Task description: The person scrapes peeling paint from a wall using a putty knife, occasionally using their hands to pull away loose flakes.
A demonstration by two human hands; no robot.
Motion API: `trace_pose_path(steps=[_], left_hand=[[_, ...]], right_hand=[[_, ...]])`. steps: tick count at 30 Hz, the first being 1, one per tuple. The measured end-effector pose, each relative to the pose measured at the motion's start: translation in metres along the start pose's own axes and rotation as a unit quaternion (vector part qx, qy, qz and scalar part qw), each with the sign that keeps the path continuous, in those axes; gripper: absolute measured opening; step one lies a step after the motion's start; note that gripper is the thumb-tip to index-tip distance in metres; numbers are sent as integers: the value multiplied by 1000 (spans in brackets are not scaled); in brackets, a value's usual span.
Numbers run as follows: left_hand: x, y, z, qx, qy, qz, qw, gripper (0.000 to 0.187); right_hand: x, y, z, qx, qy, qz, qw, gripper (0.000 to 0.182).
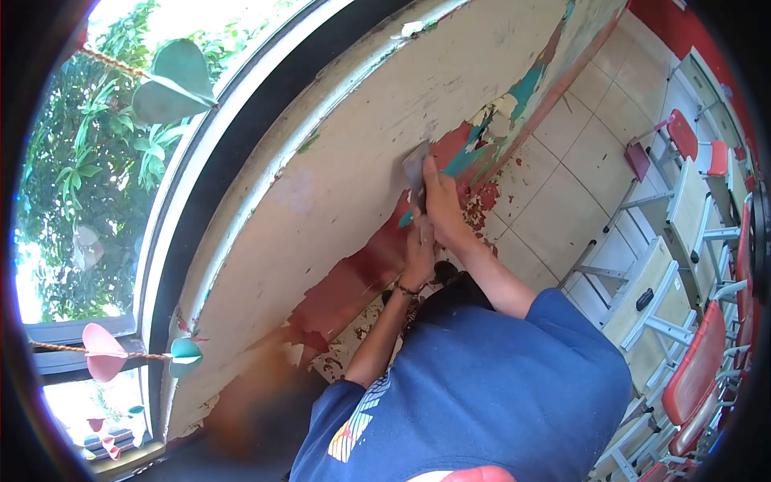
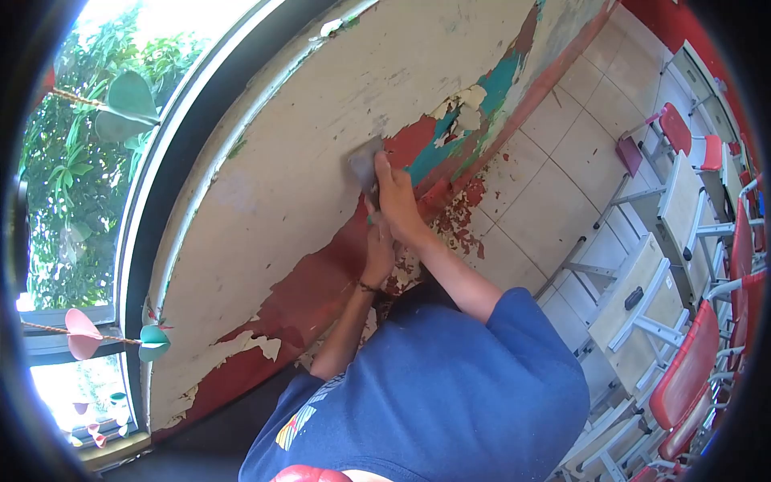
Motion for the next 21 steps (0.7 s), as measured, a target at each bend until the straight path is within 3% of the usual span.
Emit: trace_pose_path(steps=[2, 4, 6, 8, 9, 11, 12, 14, 21], left_hand=[[-3, 8, -13, -41, -29, 31, 998, 44], [1, 0, 4, -26, -28, 43, 998, 42], [-3, -17, 15, -12, -22, 60, 998, 41], [-3, -34, 22, 28, -20, -27, 999, 42], [-1, -24, 20, 29, -14, -23, 999, 42], [2, -18, 5, -146, 148, -58, 976, 44], [6, -22, 7, -138, 149, -60, 977, 44], [5, -15, 17, 24, -25, 40, 999, 46], [-1, -27, 2, 47, -51, -15, 997, 41]], right_hand=[[-2, 3, 3, 11, 9, -15, 1000, 55], [-4, 4, 5, 34, 17, -28, 999, 55], [0, -12, -22, -16, -41, -32, 999, 54], [-1, -20, -26, -35, -25, -23, 999, 53], [-3, -22, -29, -61, -10, -11, 998, 53], [-1, -14, -18, -76, 22, -6, 997, 52], [-2, -13, -13, -83, 49, 3, 995, 52], [-4, -13, -18, -61, 42, 3, 997, 52], [-5, -17, -17, -46, -16, -22, 999, 51]])
Point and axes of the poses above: each hand's wrist, its own y-axis towards the middle knuckle, its own x-axis out of the back of the hand, z = x × y, the point moved 5 cm from there along y, towards the middle knuckle, and after that the axes turned 8 degrees about x, right-handed, at the moved point
